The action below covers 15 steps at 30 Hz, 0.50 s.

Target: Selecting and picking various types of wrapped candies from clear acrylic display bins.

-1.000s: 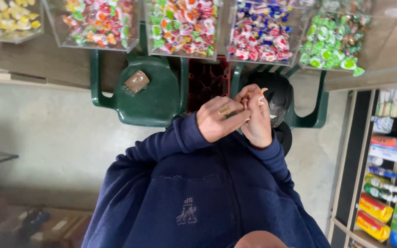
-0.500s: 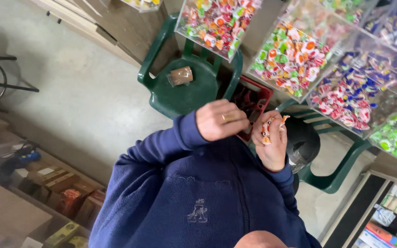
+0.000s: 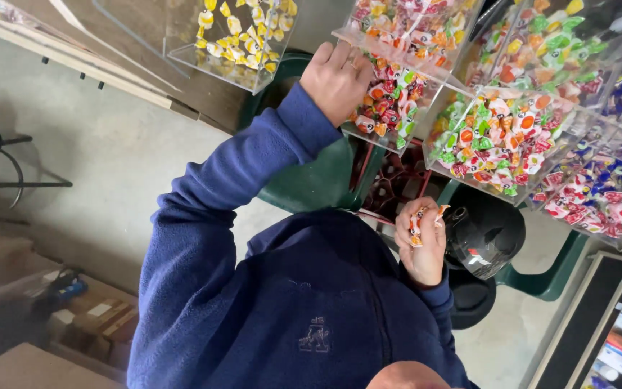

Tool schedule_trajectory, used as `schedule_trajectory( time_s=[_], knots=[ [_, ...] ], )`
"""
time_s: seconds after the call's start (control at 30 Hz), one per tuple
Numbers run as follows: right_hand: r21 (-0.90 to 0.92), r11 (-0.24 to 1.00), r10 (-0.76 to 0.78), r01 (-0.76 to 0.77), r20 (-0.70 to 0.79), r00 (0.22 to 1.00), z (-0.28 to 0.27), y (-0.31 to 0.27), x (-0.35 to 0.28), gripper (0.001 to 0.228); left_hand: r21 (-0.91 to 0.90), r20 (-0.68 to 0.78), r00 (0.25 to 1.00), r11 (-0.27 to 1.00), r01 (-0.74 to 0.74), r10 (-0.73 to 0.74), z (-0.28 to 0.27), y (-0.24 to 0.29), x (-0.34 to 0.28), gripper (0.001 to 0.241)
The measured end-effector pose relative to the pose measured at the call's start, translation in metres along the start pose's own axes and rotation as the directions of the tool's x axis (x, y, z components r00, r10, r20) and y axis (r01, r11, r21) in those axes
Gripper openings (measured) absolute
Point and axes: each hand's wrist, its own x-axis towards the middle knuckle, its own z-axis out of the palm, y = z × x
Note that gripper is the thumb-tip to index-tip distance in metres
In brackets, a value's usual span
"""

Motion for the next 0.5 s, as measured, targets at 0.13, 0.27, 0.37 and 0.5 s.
schedule_trajectory(
  time_s=[0.13, 0.27, 0.37, 0.5],
  knots=[
    [0.015, 1.000, -0.016, 0.017, -0.047, 0.999, 0.002, 0.014, 0.002, 0.036, -0.008, 0.037, 0.999, 1.000, 0.005, -0.005, 0.000, 0.000, 0.004, 0.020],
    [-0.005, 0.999, -0.048, 0.048, -0.057, 0.997, 0.008, 0.020, 0.004, 0.035, 0.044, -0.038, 0.999, 0.999, 0.010, -0.009, 0.000, 0.002, 0.009, 0.028],
    [0.009, 0.998, -0.059, 0.060, -0.055, 0.997, 0.011, 0.021, 0.003, 0.034, 0.108, -0.050, 0.998, 0.994, -0.027, 0.032, -0.002, 0.001, 0.011, 0.031],
    [0.030, 0.997, -0.074, 0.076, -0.059, 0.996, 0.006, 0.019, 0.002, 0.035, 0.077, -0.047, 0.995, 0.994, -0.081, 0.084, -0.014, -0.008, 0.010, 0.025]
  ],
)
